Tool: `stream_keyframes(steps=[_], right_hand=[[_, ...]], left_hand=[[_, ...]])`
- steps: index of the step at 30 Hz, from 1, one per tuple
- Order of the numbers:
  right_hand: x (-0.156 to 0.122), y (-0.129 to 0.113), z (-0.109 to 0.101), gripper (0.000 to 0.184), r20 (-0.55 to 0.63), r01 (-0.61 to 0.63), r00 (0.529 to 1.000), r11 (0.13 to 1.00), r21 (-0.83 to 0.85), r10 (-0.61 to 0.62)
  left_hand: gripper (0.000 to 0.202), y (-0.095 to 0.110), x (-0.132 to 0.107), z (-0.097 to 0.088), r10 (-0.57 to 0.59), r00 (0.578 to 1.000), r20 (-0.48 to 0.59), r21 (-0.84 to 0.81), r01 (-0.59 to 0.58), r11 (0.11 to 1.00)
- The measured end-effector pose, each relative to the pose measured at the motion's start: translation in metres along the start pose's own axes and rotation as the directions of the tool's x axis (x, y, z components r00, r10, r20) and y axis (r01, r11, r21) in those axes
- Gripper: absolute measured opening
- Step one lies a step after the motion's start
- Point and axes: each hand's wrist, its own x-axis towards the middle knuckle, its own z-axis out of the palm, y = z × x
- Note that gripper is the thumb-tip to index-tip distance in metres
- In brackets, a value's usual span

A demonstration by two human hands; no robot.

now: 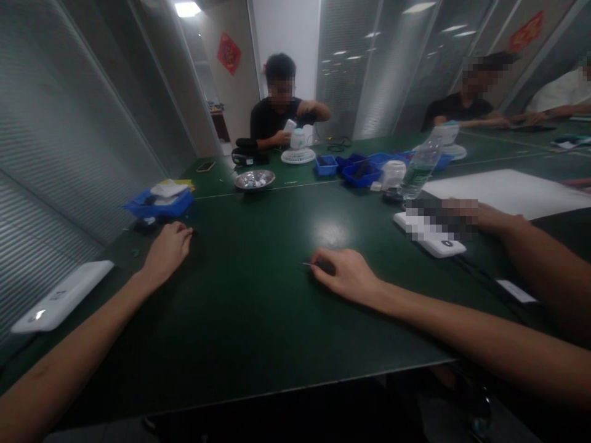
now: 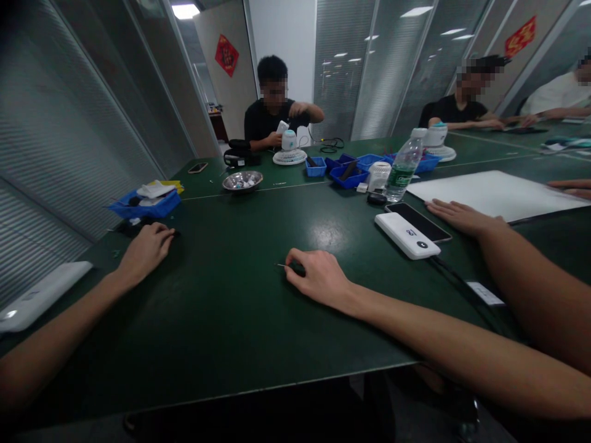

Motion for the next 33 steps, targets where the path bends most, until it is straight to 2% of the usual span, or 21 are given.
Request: stream_keyframes(steps=[3, 7, 10, 12, 15, 17, 19, 21, 22, 25, 29, 33], right_hand=[[0.000, 0.000, 0.001, 0.021, -0.011, 0.002, 1.000, 1.000, -0.014, -0.002], [0.001, 0.002, 0.003, 0.021, -0.024, 0.002, 1.000, 1.000, -0.027, -0.002], [0.002, 0.003, 0.004, 0.020, -0.024, 0.011, 1.000, 1.000, -0.008, -0.011], [0.002, 0.004, 0.004, 0.020, -0.027, 0.042, 0.999, 0.999, 0.013, -0.041], [0.003, 0.004, 0.005, 0.019, -0.018, 0.124, 0.992, 0.990, 0.067, -0.123], [0.002, 0.003, 0.005, 0.020, -0.012, 0.180, 0.984, 0.979, 0.099, -0.180], [0.001, 0.002, 0.005, 0.020, -0.022, 0.219, 0.976, 0.969, 0.116, -0.218], [0.000, 0.001, 0.005, 0.019, -0.035, 0.238, 0.971, 0.964, 0.121, -0.235], [0.000, 0.001, 0.004, 0.019, -0.042, 0.243, 0.970, 0.962, 0.123, -0.239], [-0.001, 0.001, 0.004, 0.017, -0.034, 0.249, 0.969, 0.960, 0.127, -0.246], [0.000, 0.002, 0.003, 0.016, -0.009, 0.246, 0.969, 0.963, 0.112, -0.246], [0.001, 0.004, 0.007, 0.016, -0.015, 0.236, 0.972, 0.966, 0.103, -0.236]], left_hand=[[0.045, -0.002, 0.000, 0.002, -0.003, 1.000, 0.015, 0.017, 0.003, 1.000], [0.040, -0.018, 0.007, 0.003, -0.059, 0.997, -0.042, -0.110, 0.054, 0.992], [0.033, -0.015, 0.009, -0.001, -0.110, 0.993, -0.040, -0.219, 0.098, 0.971], [0.031, 0.004, 0.006, -0.006, -0.071, 0.997, -0.017, -0.310, 0.062, 0.949], [0.030, 0.058, -0.003, -0.010, 0.117, 0.992, 0.045, -0.478, -0.082, 0.875], [0.026, 0.105, -0.012, -0.011, 0.286, 0.956, 0.068, -0.588, -0.193, 0.786], [0.019, 0.150, -0.022, -0.011, 0.435, 0.899, 0.044, -0.681, -0.292, 0.672], [0.013, 0.184, -0.029, -0.009, 0.505, 0.863, -0.002, -0.749, -0.336, 0.572], [0.011, 0.196, -0.032, -0.009, 0.513, 0.858, -0.023, -0.771, -0.342, 0.537], [0.007, 0.211, -0.037, -0.006, 0.491, 0.870, -0.048, -0.804, -0.326, 0.498], [0.006, 0.209, -0.039, -0.005, 0.462, 0.887, -0.012, -0.825, -0.270, 0.497], [0.025, 0.210, -0.039, -0.007, 0.436, 0.899, 0.029, -0.770, -0.258, 0.583]])
